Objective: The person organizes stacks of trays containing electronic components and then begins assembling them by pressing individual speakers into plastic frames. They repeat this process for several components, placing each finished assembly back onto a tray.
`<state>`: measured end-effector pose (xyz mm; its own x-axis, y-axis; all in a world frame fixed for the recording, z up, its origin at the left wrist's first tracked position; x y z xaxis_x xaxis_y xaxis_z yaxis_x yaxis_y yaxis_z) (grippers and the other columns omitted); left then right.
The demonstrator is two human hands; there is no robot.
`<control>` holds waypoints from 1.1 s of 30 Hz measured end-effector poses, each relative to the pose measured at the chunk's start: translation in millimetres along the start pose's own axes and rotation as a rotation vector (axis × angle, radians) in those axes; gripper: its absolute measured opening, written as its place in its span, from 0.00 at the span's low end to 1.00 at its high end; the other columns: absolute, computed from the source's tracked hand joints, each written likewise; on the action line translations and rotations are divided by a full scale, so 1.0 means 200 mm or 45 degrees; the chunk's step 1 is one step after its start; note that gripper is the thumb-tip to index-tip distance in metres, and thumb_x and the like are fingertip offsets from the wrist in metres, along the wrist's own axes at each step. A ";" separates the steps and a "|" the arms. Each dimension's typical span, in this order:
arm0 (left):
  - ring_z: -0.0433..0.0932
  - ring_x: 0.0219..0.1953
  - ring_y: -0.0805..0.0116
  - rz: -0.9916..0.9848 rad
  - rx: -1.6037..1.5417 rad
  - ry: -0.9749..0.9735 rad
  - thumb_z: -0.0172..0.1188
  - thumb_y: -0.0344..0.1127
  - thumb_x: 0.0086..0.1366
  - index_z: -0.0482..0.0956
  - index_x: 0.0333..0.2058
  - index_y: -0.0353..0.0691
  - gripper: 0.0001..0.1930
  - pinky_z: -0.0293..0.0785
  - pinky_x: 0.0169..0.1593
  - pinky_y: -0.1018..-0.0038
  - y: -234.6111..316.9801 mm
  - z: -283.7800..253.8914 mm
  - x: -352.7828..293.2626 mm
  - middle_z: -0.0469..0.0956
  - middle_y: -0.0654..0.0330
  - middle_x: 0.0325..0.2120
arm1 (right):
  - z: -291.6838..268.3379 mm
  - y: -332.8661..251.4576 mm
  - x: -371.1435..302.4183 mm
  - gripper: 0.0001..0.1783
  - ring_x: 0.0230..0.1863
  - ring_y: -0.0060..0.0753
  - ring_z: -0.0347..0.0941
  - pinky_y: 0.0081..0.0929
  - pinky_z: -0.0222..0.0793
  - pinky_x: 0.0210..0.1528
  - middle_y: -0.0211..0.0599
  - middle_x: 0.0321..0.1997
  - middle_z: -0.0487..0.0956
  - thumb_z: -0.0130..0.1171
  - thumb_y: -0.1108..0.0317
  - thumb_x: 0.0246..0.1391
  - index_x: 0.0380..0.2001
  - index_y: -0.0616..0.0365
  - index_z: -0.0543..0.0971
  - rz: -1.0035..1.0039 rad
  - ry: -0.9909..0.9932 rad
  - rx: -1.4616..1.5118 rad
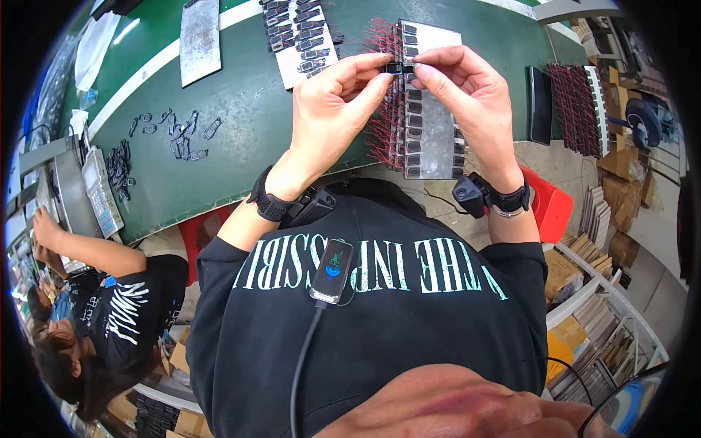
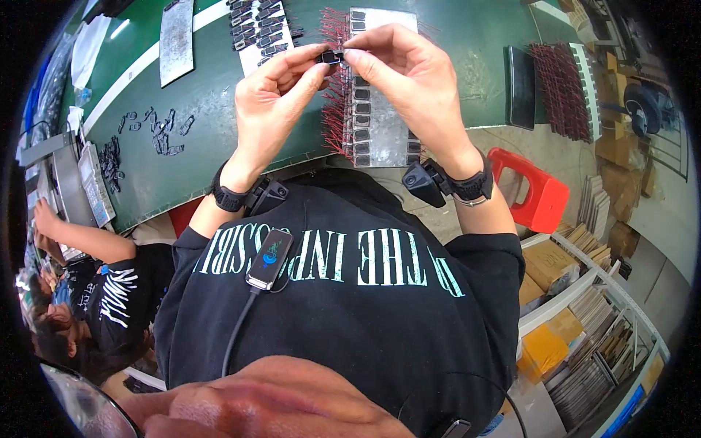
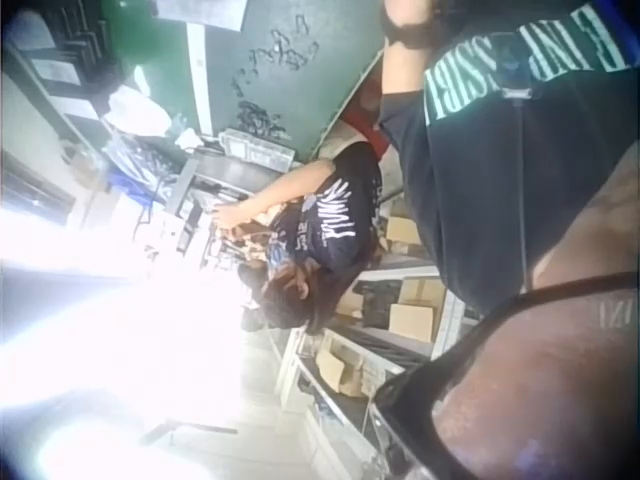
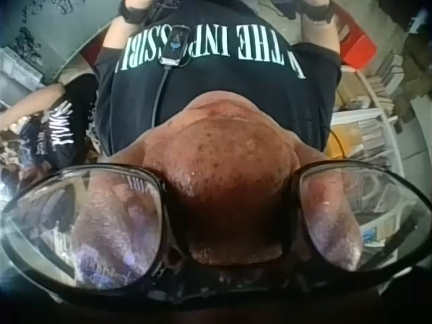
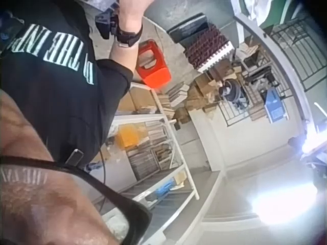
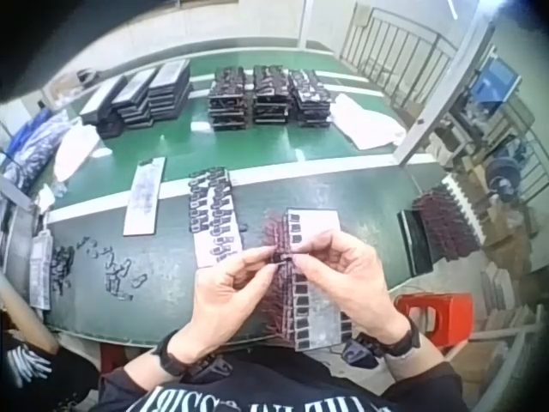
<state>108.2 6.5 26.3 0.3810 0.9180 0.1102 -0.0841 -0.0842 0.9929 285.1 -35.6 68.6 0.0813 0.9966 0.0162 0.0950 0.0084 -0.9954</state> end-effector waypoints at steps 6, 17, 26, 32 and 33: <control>0.80 0.37 0.80 -0.038 -0.092 0.005 0.62 0.27 0.64 0.79 0.50 0.33 0.15 0.78 0.44 0.82 -0.01 0.01 0.00 0.84 0.60 0.36 | 0.03 0.00 0.02 0.08 0.38 0.16 0.75 0.15 0.73 0.45 0.29 0.39 0.79 0.60 0.75 0.59 0.42 0.64 0.79 -0.019 -0.002 -0.048; 0.80 0.37 0.80 -0.070 -0.148 -0.041 0.60 0.26 0.65 0.79 0.50 0.33 0.15 0.77 0.44 0.83 -0.03 0.00 0.00 0.84 0.60 0.36 | 0.02 0.01 0.02 0.08 0.38 0.13 0.74 0.14 0.72 0.44 0.26 0.39 0.79 0.61 0.73 0.59 0.42 0.63 0.80 0.005 -0.051 -0.228; 0.80 0.36 0.81 -0.048 -0.100 -0.079 0.60 0.26 0.65 0.80 0.50 0.34 0.14 0.77 0.42 0.83 -0.02 0.00 -0.01 0.84 0.61 0.35 | -0.04 0.05 0.07 0.09 0.41 0.15 0.74 0.16 0.72 0.45 0.28 0.40 0.78 0.60 0.74 0.59 0.42 0.63 0.78 0.061 -0.225 -0.148; 0.80 0.36 0.81 -0.063 -0.107 -0.073 0.60 0.26 0.65 0.80 0.49 0.34 0.14 0.77 0.41 0.83 -0.02 0.02 0.00 0.84 0.61 0.34 | -0.04 0.04 0.07 0.11 0.42 0.16 0.74 0.17 0.73 0.46 0.29 0.40 0.77 0.59 0.74 0.60 0.46 0.63 0.75 0.119 -0.268 -0.111; 0.80 0.35 0.81 -0.069 -0.114 -0.067 0.60 0.26 0.65 0.80 0.49 0.34 0.14 0.77 0.41 0.83 -0.01 0.02 0.00 0.84 0.61 0.34 | -0.04 0.04 0.07 0.12 0.42 0.16 0.74 0.17 0.73 0.46 0.29 0.40 0.77 0.59 0.74 0.60 0.46 0.63 0.75 0.104 -0.265 -0.132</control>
<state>111.7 4.5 23.8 0.4352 0.8983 0.0606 -0.1429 0.0024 0.9897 295.5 -21.4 60.7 -0.1121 0.9892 -0.0943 0.1986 -0.0707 -0.9775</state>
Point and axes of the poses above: each hand's wrist, its own x-axis towards the middle knuckle, its own z-axis out of the palm, y = z × x, the point moved 2 cm from there along x, towards the middle knuckle
